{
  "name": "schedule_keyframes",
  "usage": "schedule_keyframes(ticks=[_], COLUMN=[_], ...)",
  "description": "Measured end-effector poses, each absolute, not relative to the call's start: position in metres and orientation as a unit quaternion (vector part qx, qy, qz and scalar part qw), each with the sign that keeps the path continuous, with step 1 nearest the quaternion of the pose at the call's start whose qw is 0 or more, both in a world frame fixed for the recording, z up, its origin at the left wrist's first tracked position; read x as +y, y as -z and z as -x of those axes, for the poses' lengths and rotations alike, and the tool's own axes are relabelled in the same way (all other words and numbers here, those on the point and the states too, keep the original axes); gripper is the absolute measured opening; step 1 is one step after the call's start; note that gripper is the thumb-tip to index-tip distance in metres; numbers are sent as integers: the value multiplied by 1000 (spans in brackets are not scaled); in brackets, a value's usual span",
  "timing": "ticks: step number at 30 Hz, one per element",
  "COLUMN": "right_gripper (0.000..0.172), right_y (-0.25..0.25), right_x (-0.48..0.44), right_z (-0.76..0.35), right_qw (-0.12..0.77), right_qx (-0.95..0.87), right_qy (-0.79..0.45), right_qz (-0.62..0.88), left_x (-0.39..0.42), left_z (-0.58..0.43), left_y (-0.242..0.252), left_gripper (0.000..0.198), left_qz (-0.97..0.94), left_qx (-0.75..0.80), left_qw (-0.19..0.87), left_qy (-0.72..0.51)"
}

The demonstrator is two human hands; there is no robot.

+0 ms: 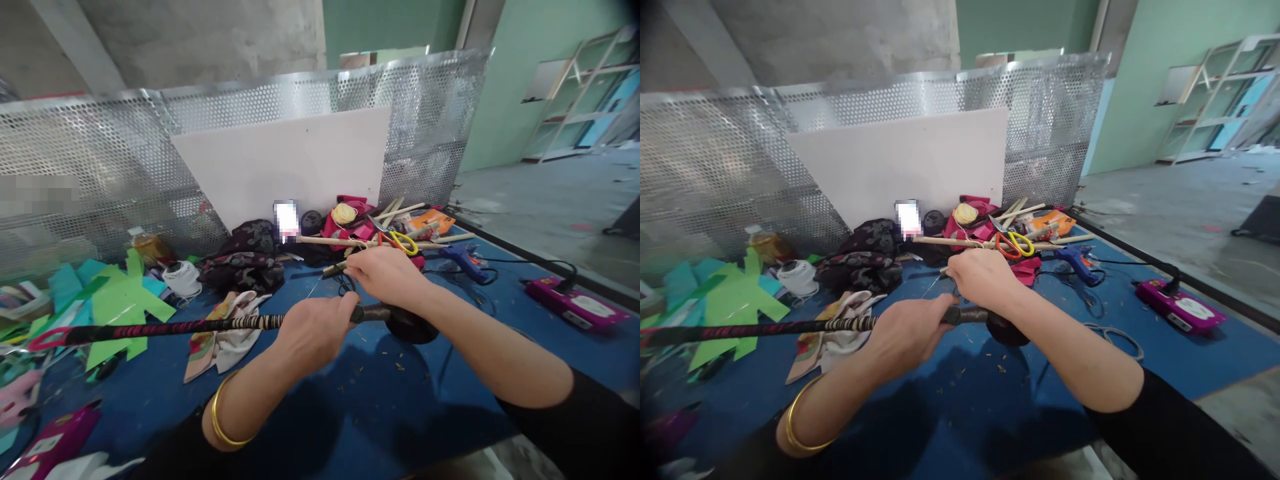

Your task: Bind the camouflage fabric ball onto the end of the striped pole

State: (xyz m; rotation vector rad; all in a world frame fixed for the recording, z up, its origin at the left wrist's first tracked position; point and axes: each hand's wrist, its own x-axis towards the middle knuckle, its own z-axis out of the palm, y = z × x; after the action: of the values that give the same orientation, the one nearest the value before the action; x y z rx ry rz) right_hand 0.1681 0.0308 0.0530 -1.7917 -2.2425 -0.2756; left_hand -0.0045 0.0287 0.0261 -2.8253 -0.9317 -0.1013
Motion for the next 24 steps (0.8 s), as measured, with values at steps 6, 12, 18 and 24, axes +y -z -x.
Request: schedule_keyframes(ticks=[6,12,18,24], right_gripper=[26,28,25,31], right_y=[-46,-36,-45,-30], right_x=[33,35,40,44], right_z=[-173,-171,-201,-246], right_qw=[122,127,160,269], right_qx=[-777,-770,-775,-780], right_qy=[70,35,-47,-223], right_qz=[613,624,610,519], left_x=[31,32,36,46], left_z=[2,2,8,22], left_y=[-15,-10,-28,-48], left_gripper=[14,11,14,18], left_qz=[952,951,955,924], left_qx=[-275,-262,-287,-319], left_qw=[127,160,63,-188], left_qy=[42,27,25,94])
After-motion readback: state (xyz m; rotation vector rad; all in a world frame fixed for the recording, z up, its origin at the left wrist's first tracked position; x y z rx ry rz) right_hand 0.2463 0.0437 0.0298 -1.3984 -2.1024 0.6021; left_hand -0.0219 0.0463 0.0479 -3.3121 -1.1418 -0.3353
